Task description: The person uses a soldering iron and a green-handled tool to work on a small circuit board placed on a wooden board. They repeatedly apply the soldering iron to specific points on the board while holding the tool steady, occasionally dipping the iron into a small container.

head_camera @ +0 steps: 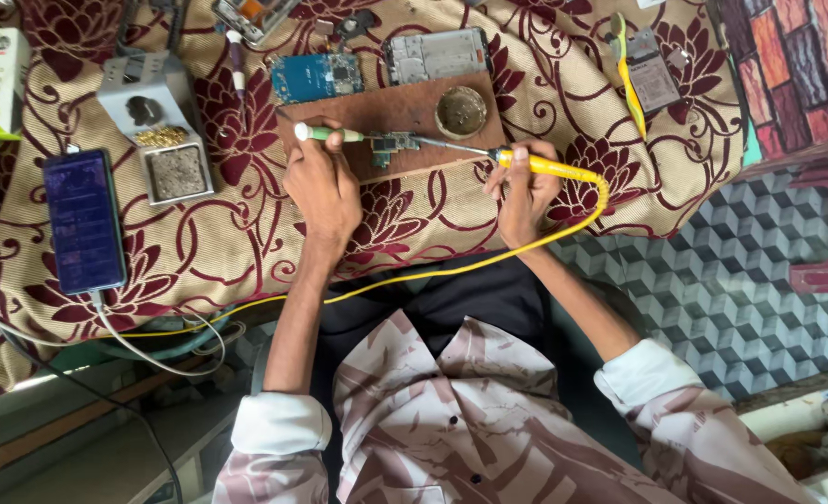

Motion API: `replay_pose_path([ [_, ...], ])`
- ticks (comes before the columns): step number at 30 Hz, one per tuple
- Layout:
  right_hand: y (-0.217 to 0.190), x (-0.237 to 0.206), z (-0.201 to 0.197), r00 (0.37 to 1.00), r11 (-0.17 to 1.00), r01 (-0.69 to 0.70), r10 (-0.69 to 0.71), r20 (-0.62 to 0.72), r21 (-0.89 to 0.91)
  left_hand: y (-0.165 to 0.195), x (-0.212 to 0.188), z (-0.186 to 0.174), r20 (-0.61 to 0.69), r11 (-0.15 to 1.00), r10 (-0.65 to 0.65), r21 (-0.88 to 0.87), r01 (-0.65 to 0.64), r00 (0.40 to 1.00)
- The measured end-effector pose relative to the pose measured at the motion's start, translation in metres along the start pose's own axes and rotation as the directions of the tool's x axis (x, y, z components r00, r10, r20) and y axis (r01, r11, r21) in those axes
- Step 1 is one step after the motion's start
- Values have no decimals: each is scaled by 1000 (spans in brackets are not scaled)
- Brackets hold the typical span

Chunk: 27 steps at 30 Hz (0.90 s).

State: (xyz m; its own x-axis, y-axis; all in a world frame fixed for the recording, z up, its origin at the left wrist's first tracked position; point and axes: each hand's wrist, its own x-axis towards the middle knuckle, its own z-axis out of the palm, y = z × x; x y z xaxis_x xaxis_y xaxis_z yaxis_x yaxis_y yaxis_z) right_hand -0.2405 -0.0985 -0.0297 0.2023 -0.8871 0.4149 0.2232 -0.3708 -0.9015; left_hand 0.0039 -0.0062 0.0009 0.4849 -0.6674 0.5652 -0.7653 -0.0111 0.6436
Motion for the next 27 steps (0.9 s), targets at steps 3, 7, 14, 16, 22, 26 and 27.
replay_pose_path([
  [3, -2, 2, 1, 1000, 1000, -20, 20, 1, -19, -3, -1, 1, 18, 1000, -23, -9, 23, 1000],
  [7, -4, 5, 4, 999, 998, -47, 47, -3, -33, -4, -2, 2, 5, 1000, -19, -11, 19, 1000],
  [14, -4, 2, 2, 999, 1000, -17, 18, 36, -25, -3, -6, 2, 18, 999, -27, -33, 27, 999],
  [16, -4, 0, 1, 1000, 999, -8, 7, 11, 32, -2, -8, 1, -4, 999, -10, -52, 10, 1000],
  [22, -4, 0, 6, 1000, 1000, 5, -5, -11, 21, 0, -5, -2, 11, 998, -54, -22, 54, 998],
  [26, -6, -2, 8, 999, 1000, 10, -10, 37, 18, 3, -6, -5, -1, 998, 3, -61, -3, 1000],
  [27, -7, -4, 8, 999, 1000, -9, 8, 47, 19, 3, -7, -6, 14, 999, -17, -50, 18, 1000],
])
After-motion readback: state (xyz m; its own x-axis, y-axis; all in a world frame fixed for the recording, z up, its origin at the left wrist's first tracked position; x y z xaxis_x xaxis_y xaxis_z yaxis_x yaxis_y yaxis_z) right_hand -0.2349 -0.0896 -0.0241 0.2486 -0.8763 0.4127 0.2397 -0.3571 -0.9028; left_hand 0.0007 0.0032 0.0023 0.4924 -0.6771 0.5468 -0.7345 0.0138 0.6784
